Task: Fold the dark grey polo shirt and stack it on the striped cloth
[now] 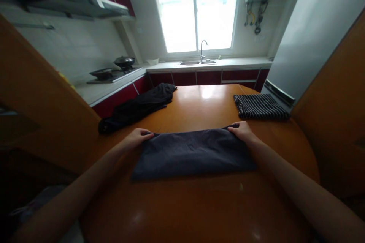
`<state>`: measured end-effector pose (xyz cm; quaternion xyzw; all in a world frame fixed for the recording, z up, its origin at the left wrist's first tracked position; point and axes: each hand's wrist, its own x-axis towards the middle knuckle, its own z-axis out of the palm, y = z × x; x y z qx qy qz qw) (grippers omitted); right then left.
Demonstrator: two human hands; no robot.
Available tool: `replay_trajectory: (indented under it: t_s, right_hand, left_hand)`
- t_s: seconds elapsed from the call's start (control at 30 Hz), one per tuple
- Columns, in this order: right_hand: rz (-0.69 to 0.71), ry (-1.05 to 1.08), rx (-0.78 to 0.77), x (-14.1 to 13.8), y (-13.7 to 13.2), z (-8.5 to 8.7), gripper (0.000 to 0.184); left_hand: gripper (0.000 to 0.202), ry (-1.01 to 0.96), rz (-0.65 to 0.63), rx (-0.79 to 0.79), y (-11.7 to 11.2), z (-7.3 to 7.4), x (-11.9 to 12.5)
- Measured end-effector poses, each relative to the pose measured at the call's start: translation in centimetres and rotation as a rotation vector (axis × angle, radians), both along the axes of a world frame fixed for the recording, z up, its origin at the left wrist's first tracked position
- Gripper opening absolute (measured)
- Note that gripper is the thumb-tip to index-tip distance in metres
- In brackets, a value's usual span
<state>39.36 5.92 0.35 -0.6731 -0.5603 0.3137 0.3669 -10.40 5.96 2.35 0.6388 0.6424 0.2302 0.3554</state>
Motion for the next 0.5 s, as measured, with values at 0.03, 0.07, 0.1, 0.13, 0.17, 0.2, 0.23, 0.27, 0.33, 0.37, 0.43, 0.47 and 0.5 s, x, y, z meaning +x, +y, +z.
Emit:
replay_trajectory:
  t_s: [0.03, 0.07, 0.1, 0.13, 0.17, 0.2, 0.23, 0.27, 0.33, 0.37, 0.43, 0.47, 0.5]
  right_hand:
    - [0.003, -0.011, 0.021, 0.3, 0.0, -0.3, 0.013]
    - [0.003, -0.024, 0.043, 0.6, 0.0, -0.6, 0.013]
    - [0.004, -0.041, 0.064, 0.9, 0.0, -0.8, 0.013]
    - [0.009, -0.062, 0.084, 1.0, -0.1, -0.9, 0.013]
    - [0.014, -0.087, 0.102, 1.1, -0.1, -1.1, 0.013]
    - [0.017, -0.116, 0.117, 1.1, 0.0, -1.2, 0.014]
    - [0.016, -0.15, 0.131, 1.1, 0.1, -1.3, 0.014]
    - [0.014, -0.183, 0.146, 1.1, 0.2, -1.3, 0.015]
    - [0.006, -0.251, 0.176, 1.0, 0.5, -1.5, 0.016]
    - [0.006, -0.281, 0.188, 1.1, 0.6, -1.5, 0.017]
    - [0.019, -0.329, 0.197, 1.3, 0.9, -1.5, 0.018]
    - [0.027, -0.347, 0.194, 1.4, 0.9, -1.5, 0.019]
    - [0.031, -0.36, 0.189, 1.5, 1.0, -1.6, 0.02]
  left_hand:
    - [0.057, 0.02, -0.014, 0.019, 0.1, -0.3, -0.2]
    - [0.057, 0.041, -0.026, 0.037, 0.2, -0.6, -0.4]
    - [0.056, 0.063, -0.035, 0.055, 0.2, -0.7, -0.5]
    - [0.056, 0.085, -0.036, 0.076, 0.2, -0.9, -0.5]
    - [0.056, 0.108, -0.03, 0.1, 0.2, -0.9, -0.5]
    - [0.055, 0.13, -0.023, 0.127, 0.3, -1.0, -0.4]
    - [0.054, 0.149, -0.018, 0.156, 0.4, -1.1, -0.2]
    - [0.053, 0.168, -0.014, 0.183, 0.5, -1.1, 0.1]
    - [0.051, 0.208, -0.012, 0.223, 0.8, -1.2, 0.6]
    - [0.049, 0.231, -0.013, 0.234, 1.0, -1.2, 0.8]
    - [0.046, 0.274, -0.012, 0.243, 1.5, -1.2, 1.1]
    - [0.045, 0.291, -0.012, 0.242, 1.8, -1.2, 1.2]
    - [0.044, 0.303, -0.012, 0.237, 2.0, -1.1, 1.3]
